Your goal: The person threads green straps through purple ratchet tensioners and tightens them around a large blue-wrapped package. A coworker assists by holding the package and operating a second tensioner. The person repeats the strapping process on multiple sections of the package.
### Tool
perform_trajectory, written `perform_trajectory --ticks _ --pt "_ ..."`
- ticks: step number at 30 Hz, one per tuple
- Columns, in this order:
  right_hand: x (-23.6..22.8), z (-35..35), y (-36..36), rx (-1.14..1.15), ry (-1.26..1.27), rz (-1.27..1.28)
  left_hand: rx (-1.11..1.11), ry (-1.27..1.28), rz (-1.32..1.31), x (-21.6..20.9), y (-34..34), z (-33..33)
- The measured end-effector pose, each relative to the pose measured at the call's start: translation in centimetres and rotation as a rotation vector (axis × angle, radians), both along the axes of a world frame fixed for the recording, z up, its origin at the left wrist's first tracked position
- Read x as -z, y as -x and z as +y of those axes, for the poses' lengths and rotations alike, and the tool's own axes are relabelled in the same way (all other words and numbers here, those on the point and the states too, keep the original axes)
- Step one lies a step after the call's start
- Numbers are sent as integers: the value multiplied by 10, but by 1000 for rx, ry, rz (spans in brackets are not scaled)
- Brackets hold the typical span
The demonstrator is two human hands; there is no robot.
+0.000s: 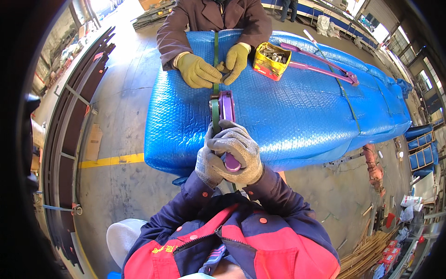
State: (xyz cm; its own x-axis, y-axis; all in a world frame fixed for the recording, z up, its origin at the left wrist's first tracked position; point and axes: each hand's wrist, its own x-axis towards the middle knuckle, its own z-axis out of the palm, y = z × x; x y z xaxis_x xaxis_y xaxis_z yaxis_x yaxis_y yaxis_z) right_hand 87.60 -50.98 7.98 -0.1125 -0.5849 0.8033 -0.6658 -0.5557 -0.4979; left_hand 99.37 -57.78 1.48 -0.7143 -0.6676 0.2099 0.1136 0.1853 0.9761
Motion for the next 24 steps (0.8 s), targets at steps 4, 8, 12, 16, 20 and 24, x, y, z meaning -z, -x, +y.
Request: perform_trajectory --ticks 4,8,12,16,20,24 --pt "0 -5 -2 -2 48 -5 -26 182 -92 0 -1 -1" --pt "-1 -5 -4 -6 42 -8 -6 251 -141 9 5 -4" --pt "1 -5 -3 -1 55 0 6 270 -187 15 4 -2" --pt "4 -5 -3 0 65 -16 16 157 -64 13 5 0" --pt "6 -5 -4 -9 83 -45 161 -129 94 3 8 -1" --pt "6 -6 -3 -4 100 -8 22 -3 34 -7 2 -1"
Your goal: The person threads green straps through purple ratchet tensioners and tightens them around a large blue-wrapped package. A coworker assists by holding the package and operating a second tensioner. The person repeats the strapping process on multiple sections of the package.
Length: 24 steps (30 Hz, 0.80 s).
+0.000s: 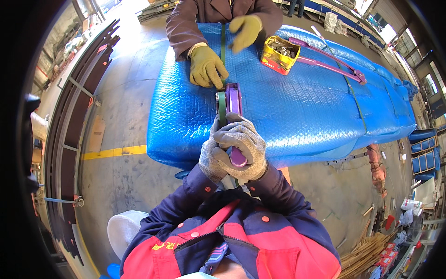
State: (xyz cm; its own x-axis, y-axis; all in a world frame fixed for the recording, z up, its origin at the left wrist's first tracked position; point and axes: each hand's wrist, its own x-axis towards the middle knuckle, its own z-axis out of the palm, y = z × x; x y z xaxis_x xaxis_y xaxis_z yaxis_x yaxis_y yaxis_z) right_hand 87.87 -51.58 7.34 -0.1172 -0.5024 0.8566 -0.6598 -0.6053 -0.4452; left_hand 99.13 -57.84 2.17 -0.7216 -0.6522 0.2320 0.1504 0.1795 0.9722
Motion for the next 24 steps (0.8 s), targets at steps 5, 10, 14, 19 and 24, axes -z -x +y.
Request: perform_trajectory --ticks 5,10,14,19,24 --pt "-6 -1 2 -4 -21 29 -89 196 -107 -1 -1 1" --pt "-15 -3 0 8 -64 10 5 51 -66 8 5 -1" --pt "-16 -4 -6 35 -20 15 51 -114 40 21 8 -6" --pt "-12 0 -10 58 -63 -98 156 -339 259 30 16 0" --pt "-12 -1 -2 20 -25 0 408 -1250 678 17 11 0"
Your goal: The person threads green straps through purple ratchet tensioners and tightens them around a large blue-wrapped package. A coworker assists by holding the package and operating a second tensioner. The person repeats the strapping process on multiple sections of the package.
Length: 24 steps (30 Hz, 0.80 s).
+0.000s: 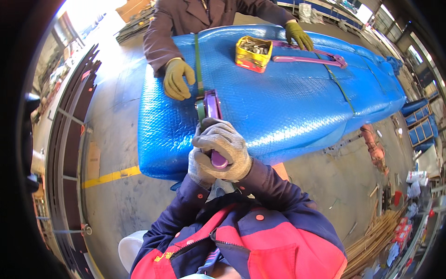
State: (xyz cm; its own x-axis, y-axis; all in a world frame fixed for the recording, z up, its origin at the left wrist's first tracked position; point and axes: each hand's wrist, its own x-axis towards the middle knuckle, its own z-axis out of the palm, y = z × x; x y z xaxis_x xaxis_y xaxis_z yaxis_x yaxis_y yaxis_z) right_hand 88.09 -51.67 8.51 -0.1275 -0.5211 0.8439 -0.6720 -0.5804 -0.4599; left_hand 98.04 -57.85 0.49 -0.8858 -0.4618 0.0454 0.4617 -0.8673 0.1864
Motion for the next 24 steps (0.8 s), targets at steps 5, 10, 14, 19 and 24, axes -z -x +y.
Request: perform_trajectory --ticks 5,10,14,19,24 --pt "-2 -1 1 -11 5 -12 -237 1113 -620 -7 -13 -3" --pt "-1 2 -1 -1 -45 -29 -227 816 -451 -3 -6 0" --pt "1 3 0 1 -47 -29 -390 1383 -726 -3 -16 1" --pt "1 2 1 20 -57 9 -480 1440 -760 2 -9 0" --pt "-2 2 0 11 -54 16 -494 1493 -776 5 -3 -2"
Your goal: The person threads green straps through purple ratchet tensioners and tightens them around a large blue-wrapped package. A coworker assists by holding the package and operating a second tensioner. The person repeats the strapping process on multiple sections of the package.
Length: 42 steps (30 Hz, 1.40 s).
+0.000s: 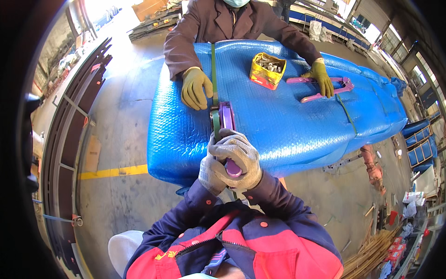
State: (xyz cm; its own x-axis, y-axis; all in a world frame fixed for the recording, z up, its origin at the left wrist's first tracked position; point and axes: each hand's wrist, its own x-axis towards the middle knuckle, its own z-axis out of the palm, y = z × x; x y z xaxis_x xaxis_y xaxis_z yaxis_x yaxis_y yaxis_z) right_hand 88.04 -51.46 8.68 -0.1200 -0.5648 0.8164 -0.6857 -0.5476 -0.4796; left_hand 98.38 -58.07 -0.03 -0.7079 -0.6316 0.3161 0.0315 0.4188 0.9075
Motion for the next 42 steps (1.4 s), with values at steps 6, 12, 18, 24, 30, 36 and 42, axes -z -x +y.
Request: perform_trajectory --ticks 6,12,18,24,30,36,42 --pt "1 0 0 15 15 8 20 -39 -86 -6 -13 1" --pt "1 -1 -1 0 17 -19 56 -108 -7 -1 -4 -1" --pt "1 -1 -1 0 30 -2 3 25 -63 -4 -10 0" --pt "2 0 0 -17 26 -22 -15 8 -81 0 -4 -1" --pt "2 1 0 -33 20 -28 -57 42 -33 4 -6 1" --pt "1 3 1 -40 22 -14 -40 19 -60 -11 -9 0" --pt "-5 4 -1 -29 78 -18 -62 63 -52 -15 -8 0"
